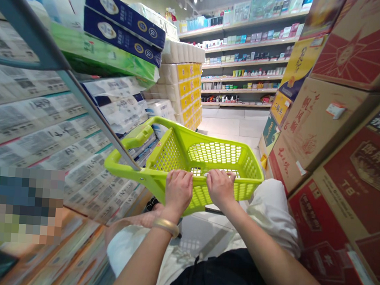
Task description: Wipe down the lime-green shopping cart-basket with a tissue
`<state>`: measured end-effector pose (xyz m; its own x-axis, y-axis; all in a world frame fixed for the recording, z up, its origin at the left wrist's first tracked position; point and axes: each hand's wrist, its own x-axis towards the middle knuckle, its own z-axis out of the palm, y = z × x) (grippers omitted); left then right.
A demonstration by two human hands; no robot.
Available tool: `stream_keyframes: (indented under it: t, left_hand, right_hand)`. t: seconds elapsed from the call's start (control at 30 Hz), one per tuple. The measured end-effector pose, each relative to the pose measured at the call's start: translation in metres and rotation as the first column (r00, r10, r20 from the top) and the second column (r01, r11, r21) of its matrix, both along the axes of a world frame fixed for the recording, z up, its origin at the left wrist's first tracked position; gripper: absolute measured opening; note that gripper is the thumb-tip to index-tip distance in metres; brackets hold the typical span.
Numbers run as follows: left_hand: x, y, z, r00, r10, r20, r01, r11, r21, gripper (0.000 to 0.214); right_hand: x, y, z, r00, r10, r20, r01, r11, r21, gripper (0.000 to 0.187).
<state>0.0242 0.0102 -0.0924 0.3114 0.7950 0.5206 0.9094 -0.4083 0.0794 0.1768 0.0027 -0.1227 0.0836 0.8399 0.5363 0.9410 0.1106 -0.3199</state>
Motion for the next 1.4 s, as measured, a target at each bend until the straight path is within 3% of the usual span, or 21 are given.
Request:
stream_keyframes:
  t: [0.13, 0.43, 0.73, 0.83, 1.03, 1.17, 1.3, 1.4]
  left_hand:
    - [0.003, 0.001, -0.001, 1.000, 0.002, 0.011, -0.002, 1.000, -0.001, 0.024]
    - [0.003, 0.005, 0.001, 1.000, 0.007, 0.001, -0.007, 1.000, -0.026, 0.023]
    - [0.004, 0.012, 0.000, 1.000, -0.007, -0.001, 0.007, 1.000, -0.002, 0.021]
    - [0.007, 0.014, -0.001, 1.000, -0.001, 0.000, 0.001, 1.000, -0.002, 0.020]
    - [0.004, 0.017, -0.002, 1.000, -0.019, 0.008, 0.019, 1.000, 0.005, 0.020]
    - [0.001, 0.018, -0.002, 0.999, -0.041, 0.012, 0.041, 0.999, 0.002, 0.019]
    - [0.003, 0.018, -0.002, 0.999, -0.037, 0.029, 0.037, 0.999, -0.001, 0.020]
    - [0.005, 0.018, -0.003, 0.999, -0.034, 0.032, 0.034, 0.999, 0.006, 0.020]
  right_hand:
    - [0.013, -0.001, -0.003, 0.998, -0.057, -0.014, 0.057, 0.998, 0.006, 0.020]
    - [-0.030, 0.012, 0.009, 0.998, 0.045, -0.032, -0.045, 0.999, -0.014, 0.019]
    - [0.017, 0.007, -0.002, 0.998, -0.063, -0.028, 0.062, 0.997, -0.034, 0.019]
    - [0.006, 0.011, 0.002, 0.997, -0.072, -0.039, 0.070, 0.996, -0.048, 0.019]
    - [-0.031, 0.022, 0.012, 0.998, 0.055, -0.041, -0.057, 0.997, -0.047, 0.019]
    - [-0.014, 0.018, 0.006, 0.998, 0.055, -0.030, -0.055, 0.998, -0.020, 0.021]
    - [0.016, 0.013, -0.004, 0.999, -0.040, -0.021, 0.040, 0.999, -0.009, 0.024]
    - [0.020, 0.011, -0.007, 0.995, -0.092, -0.049, 0.092, 0.996, 0.002, 0.023]
